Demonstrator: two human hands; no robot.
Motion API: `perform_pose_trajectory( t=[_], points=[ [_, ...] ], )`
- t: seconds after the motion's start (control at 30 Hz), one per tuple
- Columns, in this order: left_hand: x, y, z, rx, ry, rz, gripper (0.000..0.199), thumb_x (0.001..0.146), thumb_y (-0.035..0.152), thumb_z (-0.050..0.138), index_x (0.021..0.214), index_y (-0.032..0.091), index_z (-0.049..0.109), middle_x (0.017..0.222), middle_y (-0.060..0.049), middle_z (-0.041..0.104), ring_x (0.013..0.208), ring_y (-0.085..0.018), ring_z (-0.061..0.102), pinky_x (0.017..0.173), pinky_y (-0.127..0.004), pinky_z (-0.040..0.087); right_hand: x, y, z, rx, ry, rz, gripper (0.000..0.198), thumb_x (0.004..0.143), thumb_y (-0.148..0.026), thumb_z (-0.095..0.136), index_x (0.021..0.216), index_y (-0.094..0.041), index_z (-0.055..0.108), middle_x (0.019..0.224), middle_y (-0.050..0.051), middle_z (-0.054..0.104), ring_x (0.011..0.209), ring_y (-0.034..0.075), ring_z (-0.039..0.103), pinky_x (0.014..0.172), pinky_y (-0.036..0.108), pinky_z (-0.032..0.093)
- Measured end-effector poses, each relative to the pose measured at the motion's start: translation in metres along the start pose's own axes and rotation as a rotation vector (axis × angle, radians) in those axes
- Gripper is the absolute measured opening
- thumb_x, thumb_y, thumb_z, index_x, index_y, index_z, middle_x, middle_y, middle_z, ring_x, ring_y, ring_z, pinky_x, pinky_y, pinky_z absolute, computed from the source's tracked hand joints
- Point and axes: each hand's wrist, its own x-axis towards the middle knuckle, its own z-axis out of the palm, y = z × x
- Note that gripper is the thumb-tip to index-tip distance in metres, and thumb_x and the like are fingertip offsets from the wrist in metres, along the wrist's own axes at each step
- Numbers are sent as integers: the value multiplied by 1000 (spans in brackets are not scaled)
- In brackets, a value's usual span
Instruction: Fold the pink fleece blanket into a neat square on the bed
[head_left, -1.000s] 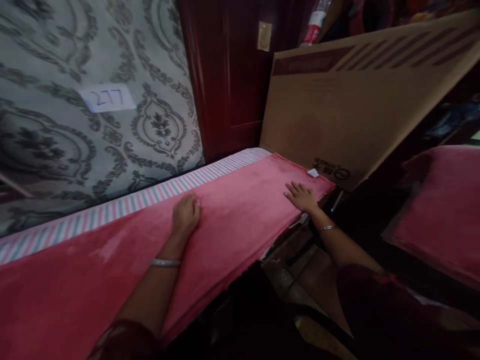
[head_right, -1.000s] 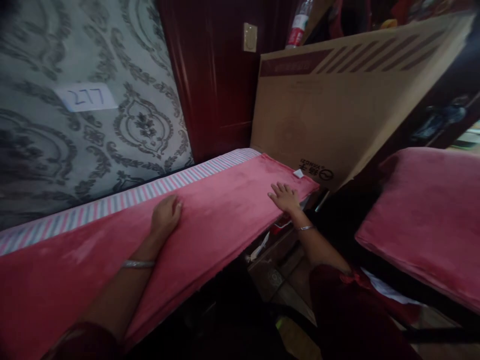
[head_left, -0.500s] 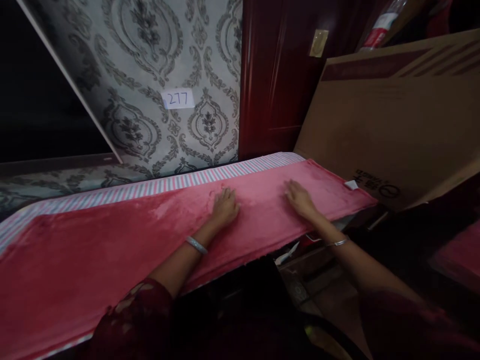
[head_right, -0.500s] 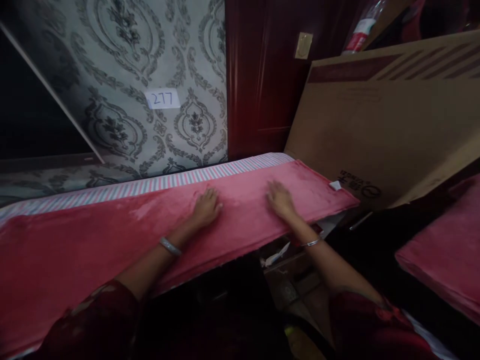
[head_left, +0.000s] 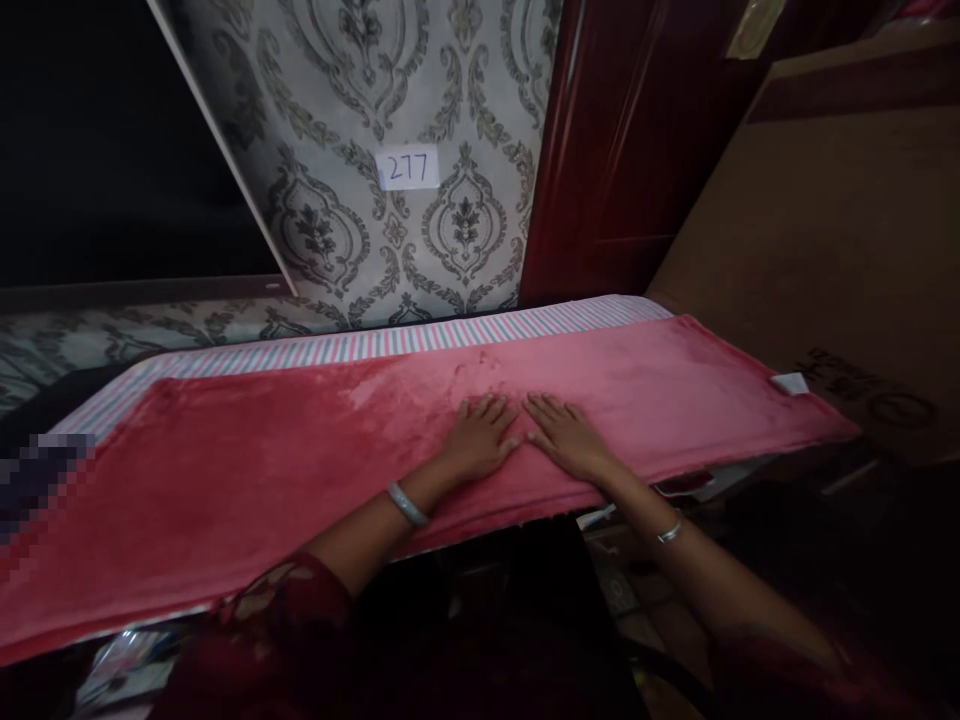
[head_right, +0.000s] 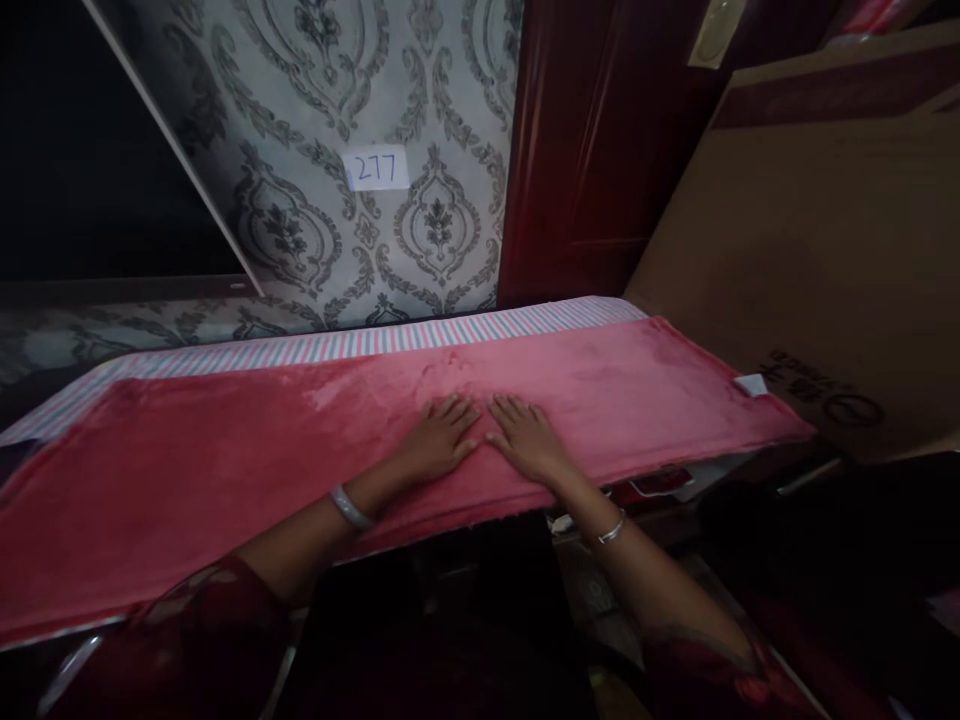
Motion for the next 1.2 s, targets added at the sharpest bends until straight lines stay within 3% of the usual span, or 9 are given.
perform_pose_trajectory(
  t=[0.17,0.37,0.5,0.7,0.8,0.87,0.93,1.1,1.2],
  points=[
    [-79,-66,-16,87,-43,-181,58,105,48,35,160,29,37,169,-6,29,159,-29,15,127,-58,11,-21,73,-10,-96,-53,195,65,102,-58,27,162,-34,32,171,1,23,157,30,22,121,59,28],
    [-195,-142,-37,258,10,-683,61,102,38,36,161,22,34,171,-9,22,158,-34,19,122,-63,23,-60,175,-17,-133,27,488,69,98,-54,27,161,-28,37,168,10,30,153,37,29,114,68,33],
    [-225,-147,-38,299,83,-843,62,103,39,29,161,18,34,170,-12,24,156,-37,22,120,-66,26,-68,192,-18,-92,80,557,74,97,-56,27,158,-19,41,166,17,34,150,45,32,111,72,33],
    [-221,-136,-38,293,91,-861,61,103,40,33,160,19,36,169,-13,26,156,-37,24,120,-64,28,-64,181,-24,-58,105,598,71,97,-55,27,153,-18,48,161,21,41,146,48,38,108,75,33],
    [-222,-135,-39,289,89,-868,61,104,40,33,161,19,35,169,-12,26,156,-36,22,121,-64,27,-48,147,-26,-50,187,545,69,100,-52,27,150,-10,51,154,27,48,142,45,44,108,70,40],
    [-223,-135,-38,288,90,-870,61,103,40,35,160,19,36,169,-11,26,157,-36,22,121,-64,27,-29,102,-25,-37,283,354,66,101,-46,29,150,-5,48,152,28,49,144,40,43,112,62,41],
    [-224,-135,-38,291,92,-869,60,103,40,36,160,20,37,169,-11,26,157,-36,22,121,-64,27,-7,42,-22,3,324,99,63,102,-44,32,154,-10,44,156,23,47,147,36,41,115,59,39],
    [-225,-136,-37,305,91,-861,60,104,40,35,160,20,36,169,-11,26,157,-35,23,121,-63,28,35,-128,-18,70,92,-407,67,104,-52,41,164,-26,30,168,9,32,155,31,26,125,53,25],
    [-226,-138,-37,300,89,-863,59,104,40,34,160,20,37,169,-10,26,157,-35,22,121,-62,27,46,-200,-16,122,-43,-590,73,102,-58,46,165,-27,24,172,6,18,158,29,15,127,52,18]
  ],
)
